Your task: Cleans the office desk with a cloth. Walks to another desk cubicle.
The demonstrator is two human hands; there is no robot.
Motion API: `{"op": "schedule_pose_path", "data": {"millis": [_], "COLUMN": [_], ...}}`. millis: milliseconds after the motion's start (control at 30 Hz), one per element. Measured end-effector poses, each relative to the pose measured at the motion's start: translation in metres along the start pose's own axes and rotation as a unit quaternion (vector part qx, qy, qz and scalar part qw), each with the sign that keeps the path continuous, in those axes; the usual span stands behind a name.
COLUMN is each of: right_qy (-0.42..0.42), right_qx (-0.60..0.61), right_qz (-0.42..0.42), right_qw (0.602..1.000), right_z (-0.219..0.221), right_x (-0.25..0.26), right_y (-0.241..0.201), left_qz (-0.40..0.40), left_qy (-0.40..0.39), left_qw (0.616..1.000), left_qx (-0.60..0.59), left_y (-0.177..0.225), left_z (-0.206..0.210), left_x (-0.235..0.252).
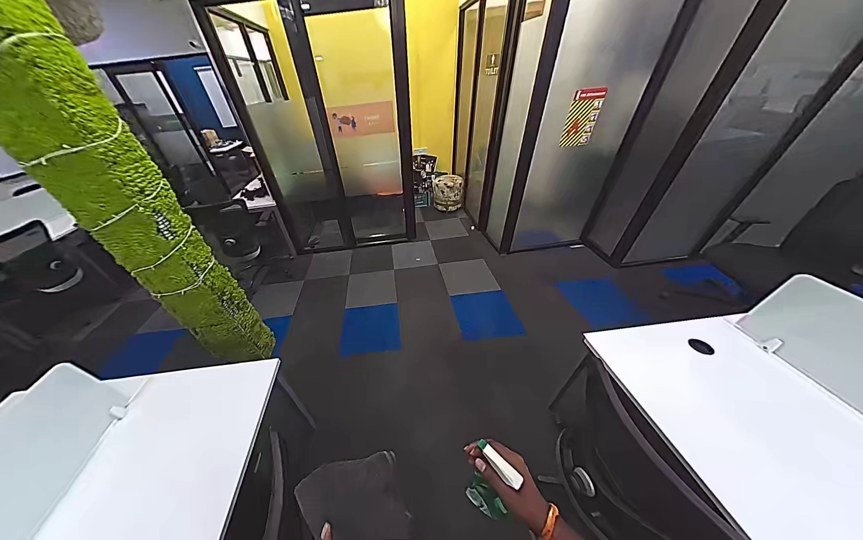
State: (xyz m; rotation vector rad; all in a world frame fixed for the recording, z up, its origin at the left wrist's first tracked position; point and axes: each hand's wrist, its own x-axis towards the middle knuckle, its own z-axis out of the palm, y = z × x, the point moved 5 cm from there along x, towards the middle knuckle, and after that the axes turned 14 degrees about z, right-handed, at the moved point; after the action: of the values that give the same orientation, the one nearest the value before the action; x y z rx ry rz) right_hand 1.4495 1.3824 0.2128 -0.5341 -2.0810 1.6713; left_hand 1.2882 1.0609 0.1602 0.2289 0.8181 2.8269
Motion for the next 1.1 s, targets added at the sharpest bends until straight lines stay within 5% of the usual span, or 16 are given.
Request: {"op": "schedule_pose_path", "data": {"millis": [233, 500, 800, 1100], "right_qy": [0.055, -0.013, -0.159, -0.209], "right_qx": [-0.015, -0.024, -0.023, -0.007], "right_qz": [0.029, 0.032, -0.101, -0.111], "right_qw": [0.998, 0.999, 0.982, 0.972], "right_z": [0.004, 0.029, 0.106, 0.194], "right_x": [0.109, 0.312, 0.557, 0.735], "right_y": [0.030, 0.078, 0.031, 0.047], "left_qz": [0.010, 0.011, 0.113, 0.127], "left_qy": [0.023, 0.183, 0.238, 0.201], "left_qw": [0.997, 0.980, 0.961, 0.968], "left_qx": [0.073, 0.077, 0.088, 0.078], "left_y": [-0.016, -0.073, -0.100, -0.125], "left_z": [0.030, 0.022, 0.059, 0.024], "left_x": [0.123, 0.269, 0.428, 0.613]}}
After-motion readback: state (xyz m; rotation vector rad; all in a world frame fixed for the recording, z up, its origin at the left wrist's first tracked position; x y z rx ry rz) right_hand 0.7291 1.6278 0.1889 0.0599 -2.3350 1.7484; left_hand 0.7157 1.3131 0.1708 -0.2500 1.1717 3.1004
